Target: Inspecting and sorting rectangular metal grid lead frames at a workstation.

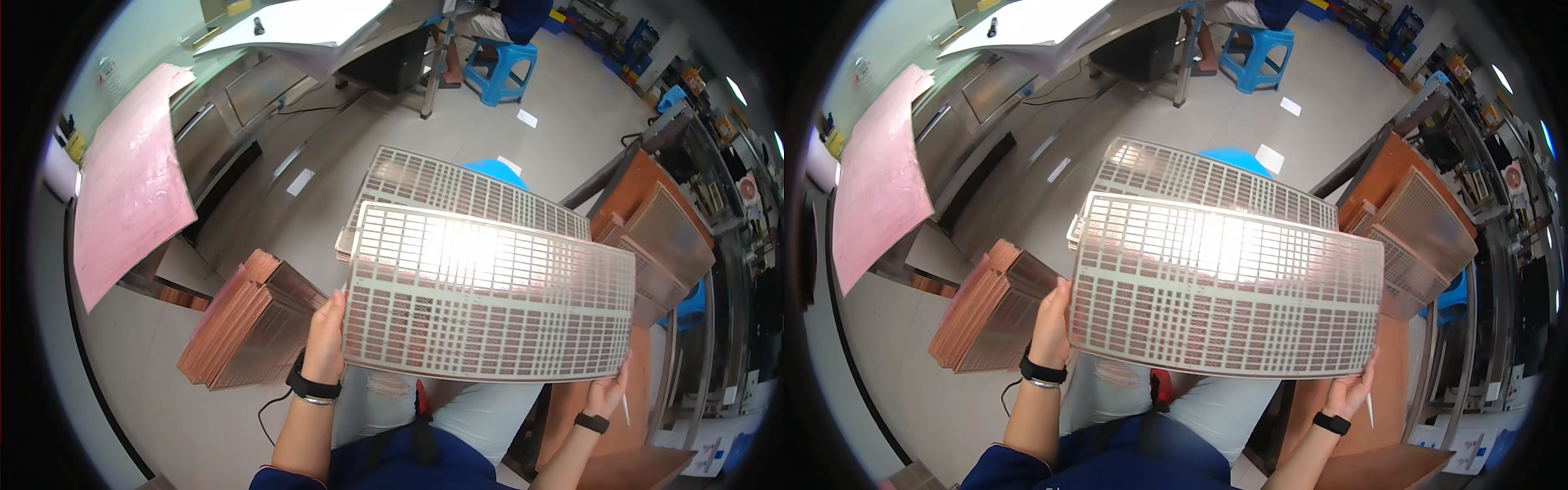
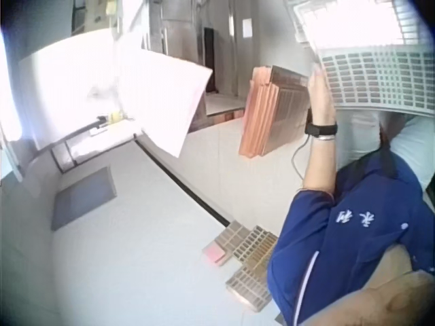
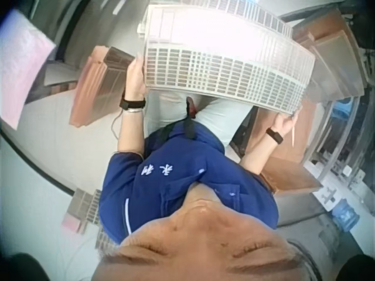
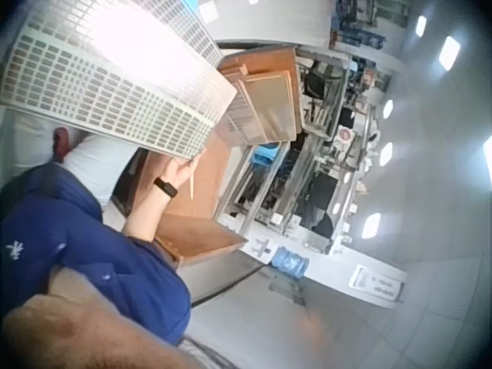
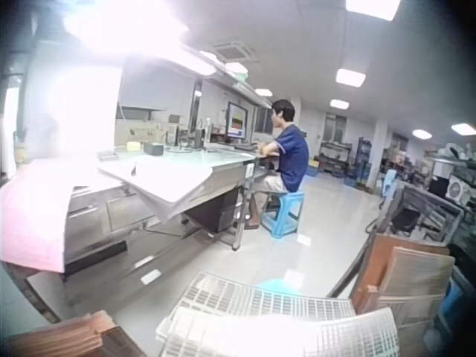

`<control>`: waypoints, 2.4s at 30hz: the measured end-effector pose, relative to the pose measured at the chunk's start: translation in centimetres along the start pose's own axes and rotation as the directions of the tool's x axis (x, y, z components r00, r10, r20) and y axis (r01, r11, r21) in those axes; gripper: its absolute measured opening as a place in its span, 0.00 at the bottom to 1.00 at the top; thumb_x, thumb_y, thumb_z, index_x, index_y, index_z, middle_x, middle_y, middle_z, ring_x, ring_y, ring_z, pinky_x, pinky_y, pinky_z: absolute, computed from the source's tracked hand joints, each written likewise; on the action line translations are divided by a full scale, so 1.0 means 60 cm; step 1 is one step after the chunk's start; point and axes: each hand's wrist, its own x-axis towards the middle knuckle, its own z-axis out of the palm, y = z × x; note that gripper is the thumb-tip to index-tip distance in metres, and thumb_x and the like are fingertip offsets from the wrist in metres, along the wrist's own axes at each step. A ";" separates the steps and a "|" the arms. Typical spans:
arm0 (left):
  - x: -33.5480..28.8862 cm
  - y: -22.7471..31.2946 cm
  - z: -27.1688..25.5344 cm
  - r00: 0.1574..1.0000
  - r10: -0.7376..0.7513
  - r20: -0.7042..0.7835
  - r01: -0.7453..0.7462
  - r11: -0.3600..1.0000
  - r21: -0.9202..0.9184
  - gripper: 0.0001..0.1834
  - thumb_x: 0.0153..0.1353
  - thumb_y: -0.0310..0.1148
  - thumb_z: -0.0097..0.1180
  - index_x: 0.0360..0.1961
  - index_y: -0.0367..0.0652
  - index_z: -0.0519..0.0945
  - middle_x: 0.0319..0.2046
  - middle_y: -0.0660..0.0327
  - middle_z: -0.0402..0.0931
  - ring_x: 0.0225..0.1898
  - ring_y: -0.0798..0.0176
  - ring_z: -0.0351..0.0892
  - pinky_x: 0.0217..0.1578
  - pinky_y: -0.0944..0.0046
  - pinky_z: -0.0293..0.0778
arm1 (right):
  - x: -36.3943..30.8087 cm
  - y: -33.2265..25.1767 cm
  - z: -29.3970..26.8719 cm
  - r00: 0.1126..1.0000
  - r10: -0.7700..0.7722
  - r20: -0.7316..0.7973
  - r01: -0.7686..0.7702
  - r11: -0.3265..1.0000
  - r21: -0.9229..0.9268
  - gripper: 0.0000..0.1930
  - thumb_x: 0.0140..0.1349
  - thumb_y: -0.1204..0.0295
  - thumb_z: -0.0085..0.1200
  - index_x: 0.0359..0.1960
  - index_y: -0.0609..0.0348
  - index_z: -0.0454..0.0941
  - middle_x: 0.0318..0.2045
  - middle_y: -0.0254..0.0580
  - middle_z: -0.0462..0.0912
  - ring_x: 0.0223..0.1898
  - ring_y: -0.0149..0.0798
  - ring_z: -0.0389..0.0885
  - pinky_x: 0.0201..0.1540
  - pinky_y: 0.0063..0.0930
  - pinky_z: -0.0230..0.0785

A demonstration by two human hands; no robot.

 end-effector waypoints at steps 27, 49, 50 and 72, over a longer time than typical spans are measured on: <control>0.034 0.011 -0.082 0.990 0.110 -0.083 -0.063 0.899 0.433 0.12 0.67 0.33 0.43 0.41 0.36 0.76 0.34 0.67 0.76 0.35 0.75 0.72 0.39 0.72 0.69 | -0.024 -0.033 0.093 0.991 0.123 0.047 -0.048 0.670 -0.741 0.17 0.67 0.66 0.43 0.48 0.70 0.72 0.38 0.39 0.79 0.37 0.26 0.76 0.41 0.18 0.68; 0.102 0.018 -0.092 0.999 0.044 -0.020 -0.036 0.957 0.287 0.14 0.67 0.32 0.43 0.46 0.35 0.74 0.42 0.60 0.77 0.42 0.67 0.76 0.44 0.68 0.71 | -0.046 -0.055 0.128 0.988 0.028 0.152 0.096 0.661 -0.744 0.14 0.65 0.70 0.48 0.46 0.68 0.73 0.35 0.36 0.79 0.35 0.24 0.75 0.40 0.16 0.67; 0.099 0.018 -0.087 1.000 0.030 0.006 -0.030 0.972 0.235 0.14 0.67 0.32 0.43 0.46 0.35 0.74 0.42 0.59 0.78 0.41 0.67 0.76 0.44 0.68 0.71 | -0.047 -0.056 0.127 0.986 0.033 0.161 0.100 0.659 -0.745 0.14 0.64 0.70 0.48 0.46 0.68 0.73 0.35 0.36 0.79 0.35 0.24 0.75 0.40 0.16 0.67; 0.059 0.044 -0.071 0.980 0.182 -0.087 -0.154 0.954 0.258 0.13 0.65 0.31 0.45 0.45 0.32 0.75 0.42 0.58 0.77 0.42 0.67 0.75 0.45 0.67 0.70 | -0.037 -0.038 0.123 0.982 0.138 0.131 0.013 0.638 -0.770 0.14 0.65 0.71 0.46 0.48 0.69 0.72 0.37 0.39 0.80 0.37 0.25 0.75 0.42 0.17 0.67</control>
